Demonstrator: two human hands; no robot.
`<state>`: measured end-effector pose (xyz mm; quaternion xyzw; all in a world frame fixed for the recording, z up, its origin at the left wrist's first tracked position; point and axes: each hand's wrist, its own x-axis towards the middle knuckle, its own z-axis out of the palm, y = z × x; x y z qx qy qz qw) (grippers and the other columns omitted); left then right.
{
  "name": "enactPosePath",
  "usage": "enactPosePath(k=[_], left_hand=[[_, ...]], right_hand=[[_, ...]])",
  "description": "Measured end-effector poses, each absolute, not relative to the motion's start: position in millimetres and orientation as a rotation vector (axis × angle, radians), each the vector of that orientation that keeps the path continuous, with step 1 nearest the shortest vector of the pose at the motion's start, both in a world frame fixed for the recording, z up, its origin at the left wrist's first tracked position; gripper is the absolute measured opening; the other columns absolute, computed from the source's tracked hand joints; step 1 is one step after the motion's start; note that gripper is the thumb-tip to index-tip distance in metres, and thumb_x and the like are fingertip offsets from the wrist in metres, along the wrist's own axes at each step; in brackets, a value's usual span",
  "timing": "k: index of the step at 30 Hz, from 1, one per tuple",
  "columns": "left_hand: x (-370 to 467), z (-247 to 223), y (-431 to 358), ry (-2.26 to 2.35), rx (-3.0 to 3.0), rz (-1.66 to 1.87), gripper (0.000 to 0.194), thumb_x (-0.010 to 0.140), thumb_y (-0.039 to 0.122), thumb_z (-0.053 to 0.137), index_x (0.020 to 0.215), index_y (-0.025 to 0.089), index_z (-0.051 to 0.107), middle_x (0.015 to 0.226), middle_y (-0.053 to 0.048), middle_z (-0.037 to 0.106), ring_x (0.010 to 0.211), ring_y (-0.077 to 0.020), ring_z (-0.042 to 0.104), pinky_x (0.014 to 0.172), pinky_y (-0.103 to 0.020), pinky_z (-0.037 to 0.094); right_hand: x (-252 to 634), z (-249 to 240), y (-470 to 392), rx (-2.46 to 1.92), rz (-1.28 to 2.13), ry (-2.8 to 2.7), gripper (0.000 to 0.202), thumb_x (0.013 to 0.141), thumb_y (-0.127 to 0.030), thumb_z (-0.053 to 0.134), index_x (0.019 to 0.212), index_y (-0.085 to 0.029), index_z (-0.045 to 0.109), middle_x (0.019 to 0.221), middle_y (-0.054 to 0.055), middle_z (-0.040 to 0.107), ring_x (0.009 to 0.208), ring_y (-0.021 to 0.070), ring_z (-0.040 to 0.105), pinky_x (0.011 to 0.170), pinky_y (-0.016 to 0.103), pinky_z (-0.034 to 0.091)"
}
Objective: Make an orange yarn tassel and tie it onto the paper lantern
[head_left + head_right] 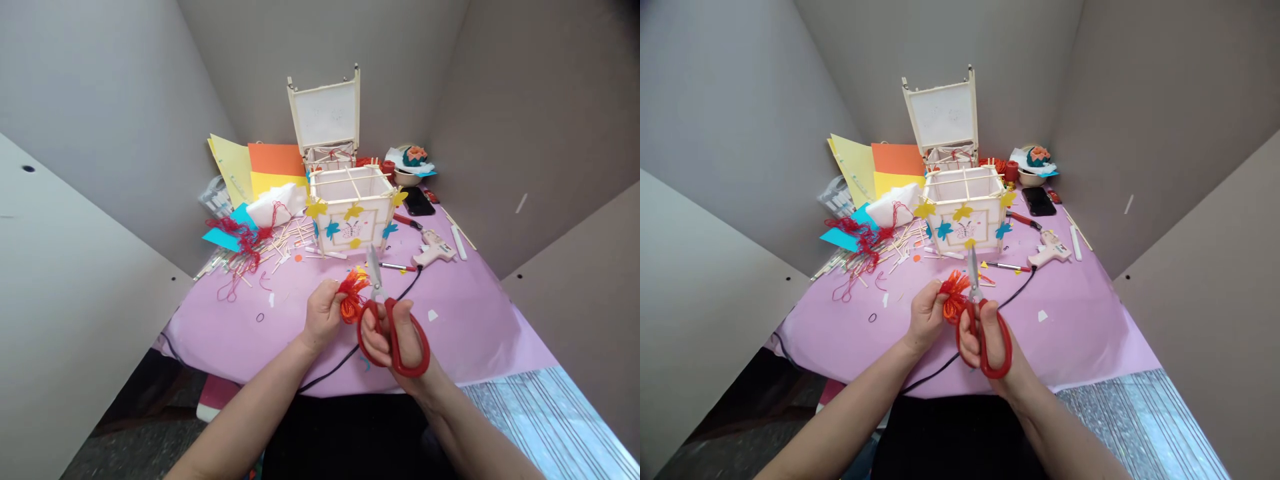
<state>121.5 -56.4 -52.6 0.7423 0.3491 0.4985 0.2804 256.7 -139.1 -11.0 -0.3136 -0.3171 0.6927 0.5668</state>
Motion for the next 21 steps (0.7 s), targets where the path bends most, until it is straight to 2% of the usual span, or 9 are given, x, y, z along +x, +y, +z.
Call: enactPosePath(k=[2, 5, 7, 12, 17, 21], left_hand=[[121.2, -54.3, -53.7, 0.958, 1.907, 1.349, 0.032, 0.096, 0.037, 0.044, 0.074, 0.018, 0.057, 0.067, 0.000, 0.052, 0.062, -0.0121, 0.047, 0.061, -0.025, 0.037], [121.8, -53.8, -48.6, 1.072, 1.660, 1.450, 0.033, 0.095, 0.040, 0.045, 0.071, 0.018, 0.052, 0.065, 0.002, 0.050, 0.060, -0.0113, 0.044, 0.059, -0.024, 0.036], [122.2, -51.2, -46.1, 1.133, 1.518, 1.551, 0.033, 0.094, 0.042, 0.046, 0.071, 0.018, 0.050, 0.065, 0.003, 0.049, 0.060, -0.0111, 0.042, 0.059, -0.023, 0.036], [120.0, -48.8, -42.2, 1.158, 1.335, 1.666, 0.032, 0.091, 0.045, 0.051, 0.072, 0.019, 0.052, 0.067, 0.003, 0.050, 0.062, -0.0107, 0.044, 0.060, -0.022, 0.038], [120.9, -53.9, -33.3, 0.959, 1.076, 1.515, 0.034, 0.087, 0.051, 0.056, 0.082, 0.018, 0.058, 0.068, 0.003, 0.054, 0.059, -0.0092, 0.048, 0.056, -0.021, 0.040], [124.2, -49.3, -29.8, 0.845, 0.933, 1.448, 0.035, 0.081, 0.051, 0.064, 0.080, 0.017, 0.057, 0.064, 0.004, 0.052, 0.053, -0.0074, 0.045, 0.052, -0.020, 0.041]], right_hand=[[263.6, -6.9, -139.2, -0.744, 1.550, -0.765, 0.070, 0.072, -0.087, 0.036, 0.071, -0.018, 0.046, 0.046, -0.008, 0.030, 0.035, 0.0038, 0.023, 0.038, 0.019, 0.017], [264.3, -4.1, -150.2, -0.685, 1.570, -0.836, 0.074, 0.070, -0.089, 0.035, 0.076, -0.017, 0.049, 0.057, -0.004, 0.042, 0.044, 0.0064, 0.037, 0.046, 0.022, 0.030], [254.8, -8.7, -162.9, -0.614, 1.690, -0.863, 0.075, 0.073, -0.088, 0.031, 0.081, -0.016, 0.050, 0.064, -0.001, 0.045, 0.050, 0.0079, 0.042, 0.052, 0.024, 0.034], [227.5, -31.7, -183.7, -0.454, 1.925, -0.854, 0.073, 0.081, -0.083, 0.022, 0.088, -0.015, 0.049, 0.063, -0.002, 0.042, 0.048, 0.0077, 0.039, 0.050, 0.023, 0.030], [249.9, -34.6, -176.6, -0.606, 1.839, -1.092, 0.067, 0.087, -0.077, 0.024, 0.090, -0.015, 0.049, 0.064, -0.003, 0.041, 0.049, 0.0073, 0.038, 0.051, 0.023, 0.030], [272.5, -30.4, -172.7, -0.735, 1.821, -1.276, 0.061, 0.090, -0.071, 0.025, 0.087, -0.015, 0.048, 0.063, -0.003, 0.040, 0.050, 0.0078, 0.036, 0.053, 0.024, 0.031]])
